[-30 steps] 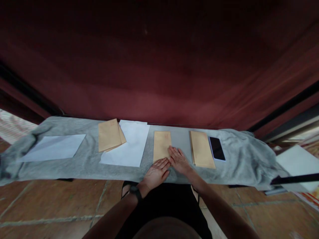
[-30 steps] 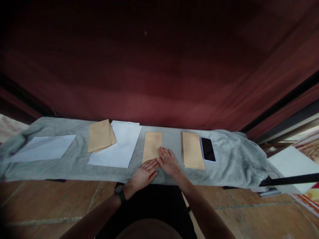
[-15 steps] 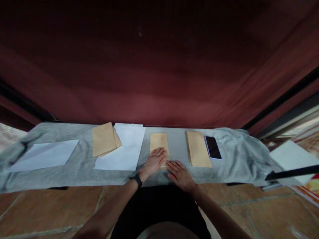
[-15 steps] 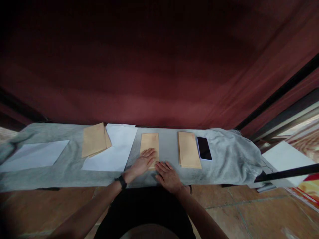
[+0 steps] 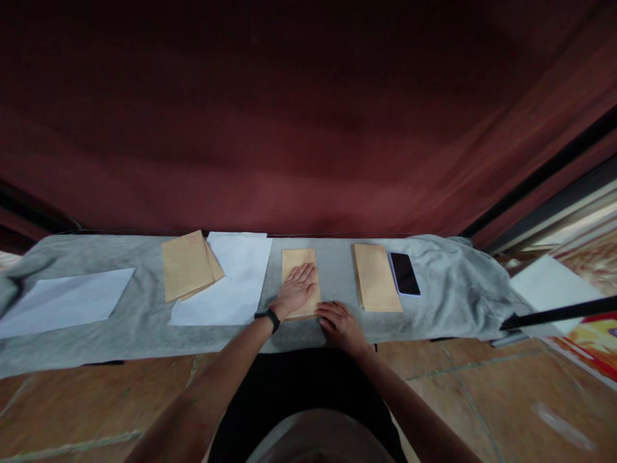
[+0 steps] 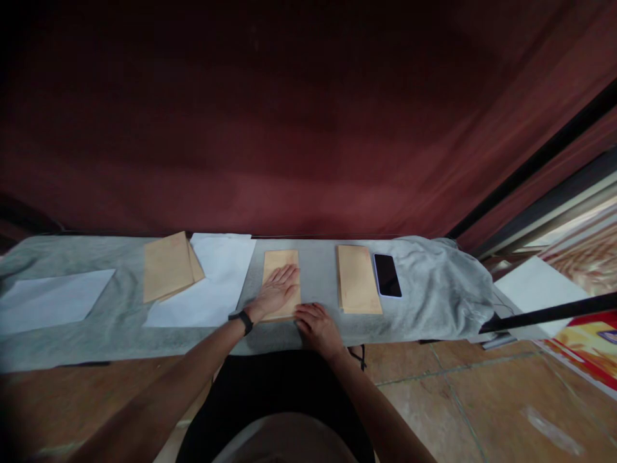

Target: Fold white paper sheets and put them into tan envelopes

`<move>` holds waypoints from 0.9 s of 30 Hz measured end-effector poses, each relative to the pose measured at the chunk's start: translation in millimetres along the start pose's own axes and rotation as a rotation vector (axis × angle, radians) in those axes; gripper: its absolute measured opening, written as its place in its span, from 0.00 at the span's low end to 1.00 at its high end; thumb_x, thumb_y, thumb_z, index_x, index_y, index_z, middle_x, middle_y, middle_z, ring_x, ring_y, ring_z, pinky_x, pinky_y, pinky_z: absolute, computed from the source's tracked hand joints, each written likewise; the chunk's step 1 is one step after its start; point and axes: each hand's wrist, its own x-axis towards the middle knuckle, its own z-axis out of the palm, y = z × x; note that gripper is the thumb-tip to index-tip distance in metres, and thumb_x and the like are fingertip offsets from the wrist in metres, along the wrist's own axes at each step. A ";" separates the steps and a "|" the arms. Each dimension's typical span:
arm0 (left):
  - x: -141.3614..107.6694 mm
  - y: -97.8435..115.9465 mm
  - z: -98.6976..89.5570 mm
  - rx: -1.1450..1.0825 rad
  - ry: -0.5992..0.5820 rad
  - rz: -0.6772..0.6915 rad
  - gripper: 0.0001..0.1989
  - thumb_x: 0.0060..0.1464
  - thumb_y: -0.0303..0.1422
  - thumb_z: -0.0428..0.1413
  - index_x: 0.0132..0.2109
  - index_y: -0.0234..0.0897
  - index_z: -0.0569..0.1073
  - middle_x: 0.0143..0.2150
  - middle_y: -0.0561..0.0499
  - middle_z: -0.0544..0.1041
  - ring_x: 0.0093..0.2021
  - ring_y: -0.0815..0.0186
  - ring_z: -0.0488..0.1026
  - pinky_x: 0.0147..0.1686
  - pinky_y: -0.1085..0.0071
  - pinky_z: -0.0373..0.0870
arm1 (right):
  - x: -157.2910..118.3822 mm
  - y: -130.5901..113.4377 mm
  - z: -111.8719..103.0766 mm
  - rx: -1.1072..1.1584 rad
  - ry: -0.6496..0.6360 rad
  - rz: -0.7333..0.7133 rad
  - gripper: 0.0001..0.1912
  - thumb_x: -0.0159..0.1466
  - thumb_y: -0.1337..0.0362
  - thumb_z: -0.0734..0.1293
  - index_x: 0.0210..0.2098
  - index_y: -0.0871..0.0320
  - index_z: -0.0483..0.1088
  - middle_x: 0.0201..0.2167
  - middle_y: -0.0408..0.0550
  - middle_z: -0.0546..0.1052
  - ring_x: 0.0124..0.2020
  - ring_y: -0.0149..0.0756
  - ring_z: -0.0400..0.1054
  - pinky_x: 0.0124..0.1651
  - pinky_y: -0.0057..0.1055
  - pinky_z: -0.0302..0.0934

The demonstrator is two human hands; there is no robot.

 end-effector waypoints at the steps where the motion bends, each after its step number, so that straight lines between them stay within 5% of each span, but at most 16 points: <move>1: -6.4 0.4 0.8 -0.014 -0.008 0.021 0.29 0.71 0.39 0.38 0.74 0.36 0.55 0.76 0.46 0.55 0.76 0.61 0.47 0.74 0.57 0.41 | 1.6 -1.0 0.9 0.000 0.010 0.018 0.13 0.72 0.64 0.64 0.52 0.51 0.77 0.55 0.46 0.80 0.58 0.36 0.72 0.68 0.45 0.58; 8: -64.2 7.2 1.3 -0.179 -0.027 0.115 0.26 0.72 0.40 0.39 0.70 0.37 0.63 0.72 0.46 0.63 0.73 0.63 0.55 0.72 0.59 0.49 | 12.2 -11.9 7.8 -0.065 0.102 0.152 0.09 0.72 0.65 0.64 0.43 0.52 0.77 0.45 0.45 0.82 0.50 0.37 0.73 0.57 0.38 0.62; 14: -98.8 17.2 2.3 -0.249 0.153 0.076 0.22 0.69 0.29 0.43 0.64 0.38 0.71 0.67 0.45 0.71 0.68 0.63 0.66 0.67 0.59 0.63 | 17.8 -20.7 13.6 -0.206 0.155 0.241 0.08 0.72 0.66 0.62 0.41 0.53 0.74 0.41 0.47 0.79 0.45 0.39 0.71 0.52 0.37 0.60; 20: -101.3 27.8 5.2 -0.143 0.237 0.000 0.25 0.62 0.21 0.46 0.62 0.38 0.72 0.64 0.45 0.74 0.65 0.61 0.70 0.65 0.58 0.67 | 9.4 -43.3 26.8 -0.228 0.153 0.088 0.16 0.72 0.69 0.59 0.54 0.54 0.73 0.56 0.49 0.78 0.58 0.39 0.69 0.64 0.42 0.57; 27: -122.2 26.7 8.2 0.022 0.219 0.114 0.25 0.70 0.37 0.46 0.70 0.36 0.62 0.71 0.43 0.66 0.71 0.58 0.62 0.70 0.54 0.59 | -12.7 -48.0 38.2 -0.300 0.112 0.029 0.23 0.75 0.59 0.59 0.67 0.55 0.64 0.66 0.50 0.70 0.67 0.38 0.63 0.72 0.43 0.51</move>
